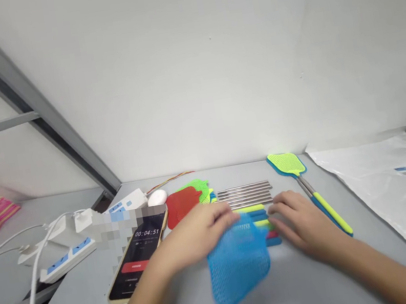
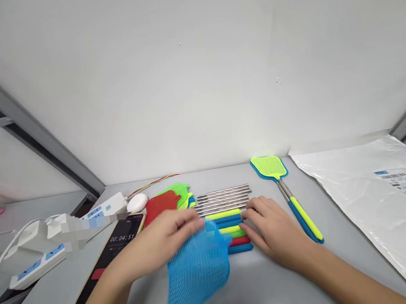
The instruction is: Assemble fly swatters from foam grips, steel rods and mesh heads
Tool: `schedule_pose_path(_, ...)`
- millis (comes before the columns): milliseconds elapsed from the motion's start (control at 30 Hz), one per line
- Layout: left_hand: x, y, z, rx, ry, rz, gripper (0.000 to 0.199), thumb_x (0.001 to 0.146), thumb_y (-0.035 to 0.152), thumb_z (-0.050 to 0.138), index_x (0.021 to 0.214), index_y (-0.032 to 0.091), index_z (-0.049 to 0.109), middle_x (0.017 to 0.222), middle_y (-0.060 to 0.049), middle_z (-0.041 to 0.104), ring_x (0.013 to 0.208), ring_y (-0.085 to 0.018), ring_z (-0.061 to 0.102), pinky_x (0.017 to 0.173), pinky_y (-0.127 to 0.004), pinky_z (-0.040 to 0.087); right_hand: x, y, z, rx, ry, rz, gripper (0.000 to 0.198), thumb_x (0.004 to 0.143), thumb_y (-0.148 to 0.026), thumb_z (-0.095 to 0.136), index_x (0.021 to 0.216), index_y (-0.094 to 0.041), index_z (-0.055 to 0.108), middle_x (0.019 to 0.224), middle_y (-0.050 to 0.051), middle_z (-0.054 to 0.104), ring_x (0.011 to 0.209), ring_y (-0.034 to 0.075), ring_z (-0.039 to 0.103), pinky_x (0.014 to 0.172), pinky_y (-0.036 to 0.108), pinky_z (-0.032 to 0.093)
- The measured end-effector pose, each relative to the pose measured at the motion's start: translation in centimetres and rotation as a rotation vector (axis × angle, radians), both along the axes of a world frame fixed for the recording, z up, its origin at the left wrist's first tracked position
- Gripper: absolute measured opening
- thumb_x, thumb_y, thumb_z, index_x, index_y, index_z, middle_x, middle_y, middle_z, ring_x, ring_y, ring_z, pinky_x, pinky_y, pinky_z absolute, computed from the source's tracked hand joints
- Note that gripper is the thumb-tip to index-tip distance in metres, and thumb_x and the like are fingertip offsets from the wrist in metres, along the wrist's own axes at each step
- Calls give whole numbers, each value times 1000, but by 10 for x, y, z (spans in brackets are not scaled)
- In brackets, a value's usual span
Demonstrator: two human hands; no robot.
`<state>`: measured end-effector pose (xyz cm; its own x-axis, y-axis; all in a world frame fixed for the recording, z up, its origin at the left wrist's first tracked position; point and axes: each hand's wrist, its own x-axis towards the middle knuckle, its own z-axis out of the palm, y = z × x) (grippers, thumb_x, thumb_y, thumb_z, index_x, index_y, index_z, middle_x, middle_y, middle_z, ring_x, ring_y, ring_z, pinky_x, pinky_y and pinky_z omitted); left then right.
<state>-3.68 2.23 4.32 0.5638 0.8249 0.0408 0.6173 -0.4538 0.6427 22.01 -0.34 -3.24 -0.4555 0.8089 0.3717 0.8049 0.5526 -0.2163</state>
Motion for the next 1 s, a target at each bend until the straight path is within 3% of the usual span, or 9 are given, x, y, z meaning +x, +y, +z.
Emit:
schedule_pose_path(100,-5,1,-7,-212,187,-190,34,86,46,51,69,20,64,59,4,55,52,-10,47,44,-21,29,6,7,-1,-24,7,-82,19,96,-26,41,101,-19,57,102,8,54,93,21,52,81,37,43)
schedule_pose_path(300,-20,10,-10,-384,390,-92,40,72,59,60,74,20,70,63,2,60,56,-12,50,46,-23,30,11,17,-8,-49,58,-147,17,95,-26,40,102,-21,55,103,8,53,91,21,53,79,37,44)
schedule_pose_path(500,-25,13,-17,-164,558,85,36,69,58,62,71,23,69,73,-2,65,64,-18,56,50,-26,28,13,23,-7,-83,193,-203,19,97,-27,36,96,-22,54,98,6,55,90,20,54,78,34,44)
schedule_pose_path(700,-25,7,-18,-7,555,116,28,70,51,66,73,24,68,81,-4,65,68,-21,59,52,-27,30,18,53,5,-125,156,-261,20,94,-30,40,89,-22,58,92,5,59,78,18,57,67,31,44)
schedule_pose_path(900,-2,-6,-17,238,411,-39,15,76,37,68,79,22,67,84,-3,64,78,-20,59,59,-28,37,-3,105,14,-191,77,-127,20,90,-27,46,88,-22,66,92,4,63,78,16,59,69,28,44)
schedule_pose_path(1000,19,-12,-26,377,388,-113,22,80,41,66,78,19,66,81,-4,63,77,-20,58,62,-30,38,-18,125,12,-238,39,-53,19,87,-27,51,85,-23,70,92,4,64,77,16,60,71,27,44)
